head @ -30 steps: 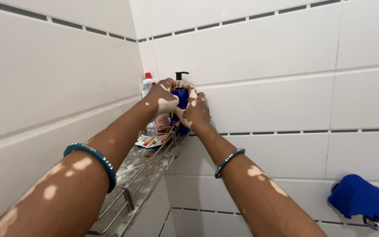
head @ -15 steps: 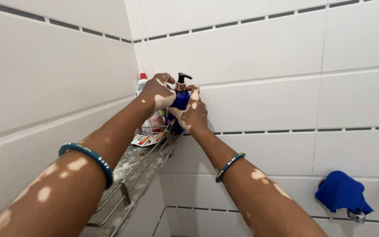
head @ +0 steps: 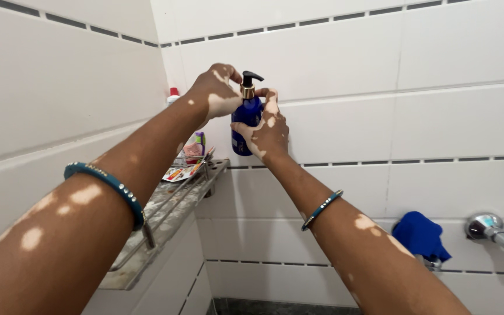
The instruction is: The person removes various toiletries from a wall-mounted shower caddy, including sachets, tubes, bottles, and toothbrushes, and places them onto a wooden chair. The person handles each item individually and moves them from the caddy to the chair.
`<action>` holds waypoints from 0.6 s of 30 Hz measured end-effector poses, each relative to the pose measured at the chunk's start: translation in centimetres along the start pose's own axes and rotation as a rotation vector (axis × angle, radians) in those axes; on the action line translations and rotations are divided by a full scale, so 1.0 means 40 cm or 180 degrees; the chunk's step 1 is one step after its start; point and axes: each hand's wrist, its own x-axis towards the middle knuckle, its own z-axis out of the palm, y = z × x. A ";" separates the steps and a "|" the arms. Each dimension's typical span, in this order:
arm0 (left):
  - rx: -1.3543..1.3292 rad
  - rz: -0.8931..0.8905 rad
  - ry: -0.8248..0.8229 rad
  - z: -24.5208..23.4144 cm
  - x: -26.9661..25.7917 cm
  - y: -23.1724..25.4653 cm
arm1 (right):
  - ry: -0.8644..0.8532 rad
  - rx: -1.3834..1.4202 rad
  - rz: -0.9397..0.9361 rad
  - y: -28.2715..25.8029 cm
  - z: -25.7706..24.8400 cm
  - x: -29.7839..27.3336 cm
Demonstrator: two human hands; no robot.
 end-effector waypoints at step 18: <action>-0.1138 0.0401 -0.0149 0.104 -0.090 0.337 | 0.0221 -0.0533 0.0117 0.009 -0.401 -0.054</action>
